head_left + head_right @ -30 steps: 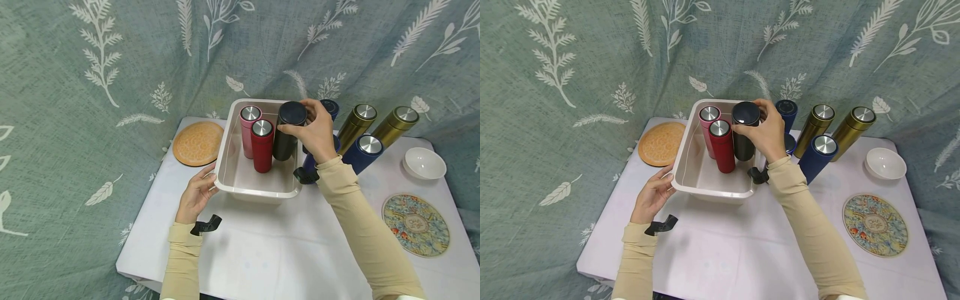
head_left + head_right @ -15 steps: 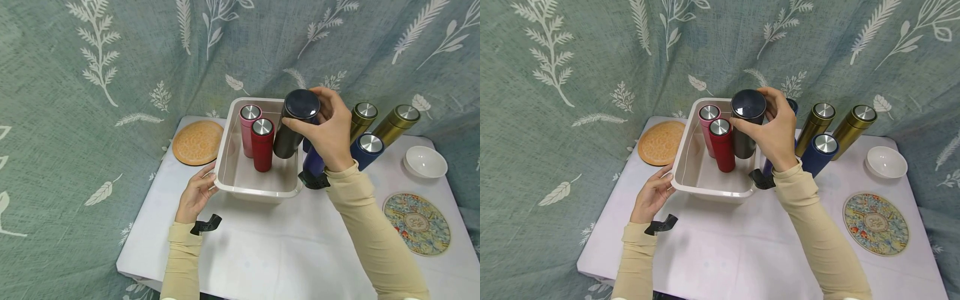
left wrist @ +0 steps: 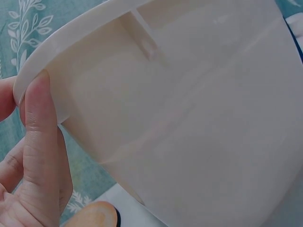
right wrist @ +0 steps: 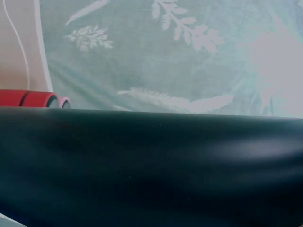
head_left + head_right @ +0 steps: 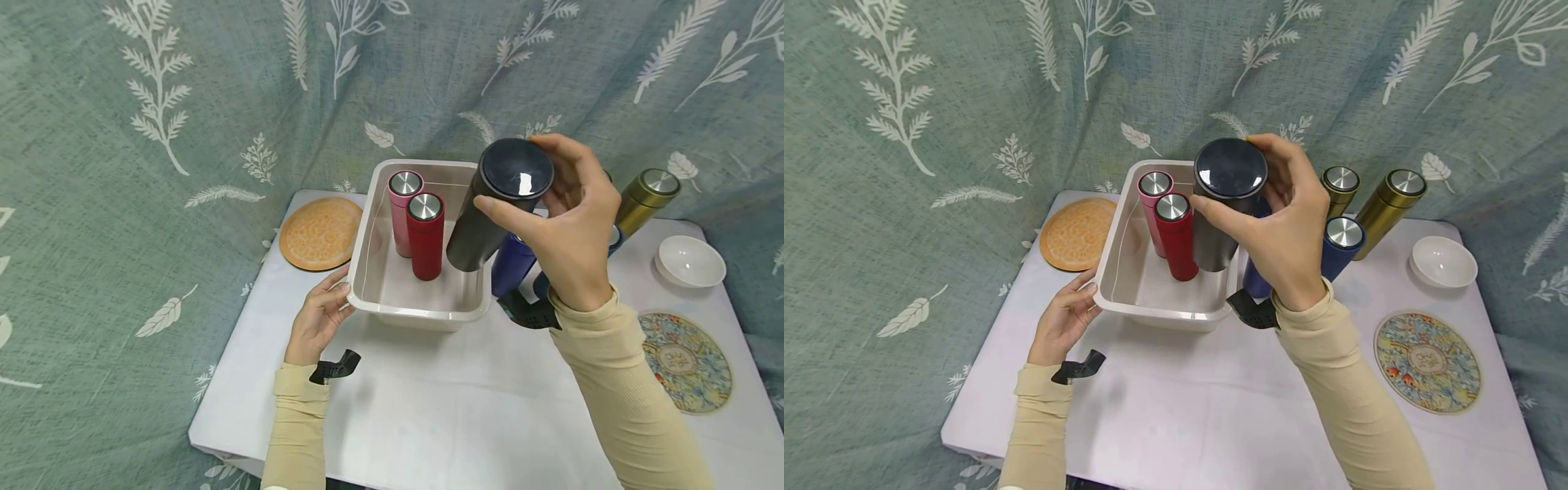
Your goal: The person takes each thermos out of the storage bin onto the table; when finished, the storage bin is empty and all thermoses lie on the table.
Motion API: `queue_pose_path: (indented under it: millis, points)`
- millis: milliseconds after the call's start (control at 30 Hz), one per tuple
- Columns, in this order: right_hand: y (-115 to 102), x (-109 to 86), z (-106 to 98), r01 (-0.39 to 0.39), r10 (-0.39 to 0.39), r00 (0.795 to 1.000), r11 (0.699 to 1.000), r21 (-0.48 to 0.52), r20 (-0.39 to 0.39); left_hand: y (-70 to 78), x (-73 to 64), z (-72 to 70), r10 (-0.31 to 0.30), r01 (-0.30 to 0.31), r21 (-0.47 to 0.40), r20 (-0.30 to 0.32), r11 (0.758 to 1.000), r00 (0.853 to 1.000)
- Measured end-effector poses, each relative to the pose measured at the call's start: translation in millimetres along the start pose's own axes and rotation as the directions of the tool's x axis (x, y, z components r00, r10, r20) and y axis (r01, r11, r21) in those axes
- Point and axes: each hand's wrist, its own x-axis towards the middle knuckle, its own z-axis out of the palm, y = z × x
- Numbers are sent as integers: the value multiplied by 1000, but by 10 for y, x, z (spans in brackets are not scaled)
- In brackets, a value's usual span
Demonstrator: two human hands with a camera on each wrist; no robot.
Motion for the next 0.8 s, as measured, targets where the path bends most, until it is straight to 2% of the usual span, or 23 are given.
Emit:
queue_pose_path:
  millis: [133,300,500,800]
  points:
    - [-69,-52,-61,40,-38,999,995,87,-23,-2,0,-3,2,-1,6,-4,1000,1000]
    - [-128,-120,-171,48,-38,997,983,177,-60,-3,2,-8,6,-6,13,-3,1000,1000]
    - [-148,-178,-316,68,-49,994,978,198,-100,-1,3,-10,6,-6,12,-2,1000,1000]
    - [-112,-293,-588,61,-38,988,987,151,-151,-8,5,-10,4,-4,0,3,1000,1000]
